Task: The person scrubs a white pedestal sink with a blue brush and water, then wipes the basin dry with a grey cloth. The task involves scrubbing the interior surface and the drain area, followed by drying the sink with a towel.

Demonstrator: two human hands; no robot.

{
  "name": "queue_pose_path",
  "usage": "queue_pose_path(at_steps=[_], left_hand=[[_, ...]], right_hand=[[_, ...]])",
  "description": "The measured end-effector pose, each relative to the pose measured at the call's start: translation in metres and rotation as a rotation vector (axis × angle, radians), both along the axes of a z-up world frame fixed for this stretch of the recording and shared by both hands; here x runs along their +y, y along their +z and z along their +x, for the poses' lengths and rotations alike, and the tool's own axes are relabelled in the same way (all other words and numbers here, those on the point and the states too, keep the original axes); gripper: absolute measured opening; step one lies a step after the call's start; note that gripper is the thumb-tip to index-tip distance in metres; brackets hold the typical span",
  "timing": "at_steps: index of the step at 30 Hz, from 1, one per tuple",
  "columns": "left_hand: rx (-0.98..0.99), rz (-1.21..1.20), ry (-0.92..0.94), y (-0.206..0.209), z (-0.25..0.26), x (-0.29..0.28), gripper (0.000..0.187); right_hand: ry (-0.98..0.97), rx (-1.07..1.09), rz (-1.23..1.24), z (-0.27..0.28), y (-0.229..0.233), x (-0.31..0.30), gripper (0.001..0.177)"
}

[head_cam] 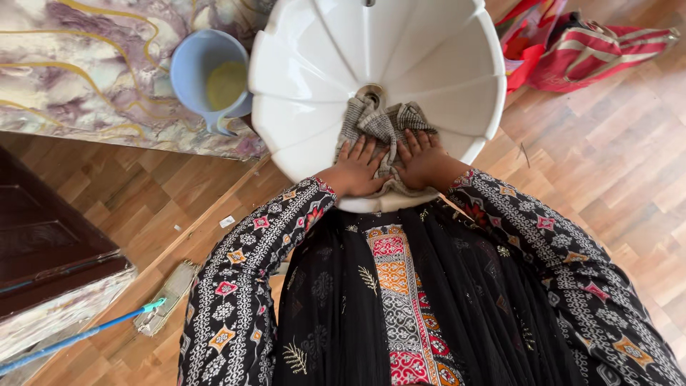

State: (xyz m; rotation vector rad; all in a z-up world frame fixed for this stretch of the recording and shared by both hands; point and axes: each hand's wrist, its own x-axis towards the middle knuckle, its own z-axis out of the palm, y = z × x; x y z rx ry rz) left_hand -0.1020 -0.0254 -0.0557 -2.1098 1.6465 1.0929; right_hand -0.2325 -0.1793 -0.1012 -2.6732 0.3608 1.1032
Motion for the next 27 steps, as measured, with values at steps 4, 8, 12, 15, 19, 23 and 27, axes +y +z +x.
queue_pose_path(at_steps=[4,8,12,15,19,23,27], left_hand=[[-0.125,0.085,-0.091,0.022,0.027,-0.002,0.092],[-0.305,0.121,-0.118,0.045,0.074,-0.001,0.095],[-0.61,0.093,-0.191,0.052,0.133,0.002,0.095],[-0.851,0.055,-0.243,0.045,0.168,-0.01,0.101],[-1.05,-0.083,-0.165,0.038,0.188,-0.02,0.103],[-1.109,-0.113,-0.039,0.036,0.195,-0.041,0.1],[-0.697,-0.408,0.334,0.03,0.221,-0.065,0.085]], right_hand=[[0.023,-0.051,0.018,0.026,-0.006,0.007,0.081],[0.071,-0.207,0.035,0.056,-0.011,0.01,0.078],[0.08,-0.416,0.042,0.09,-0.026,0.012,0.08],[-0.084,-0.647,0.071,0.113,-0.032,0.026,0.08],[-0.106,-0.833,0.07,0.149,-0.026,0.015,0.079],[-0.068,-0.885,-0.029,0.185,-0.01,-0.018,0.079],[-0.251,-0.886,-0.112,0.22,0.01,-0.059,0.075]])
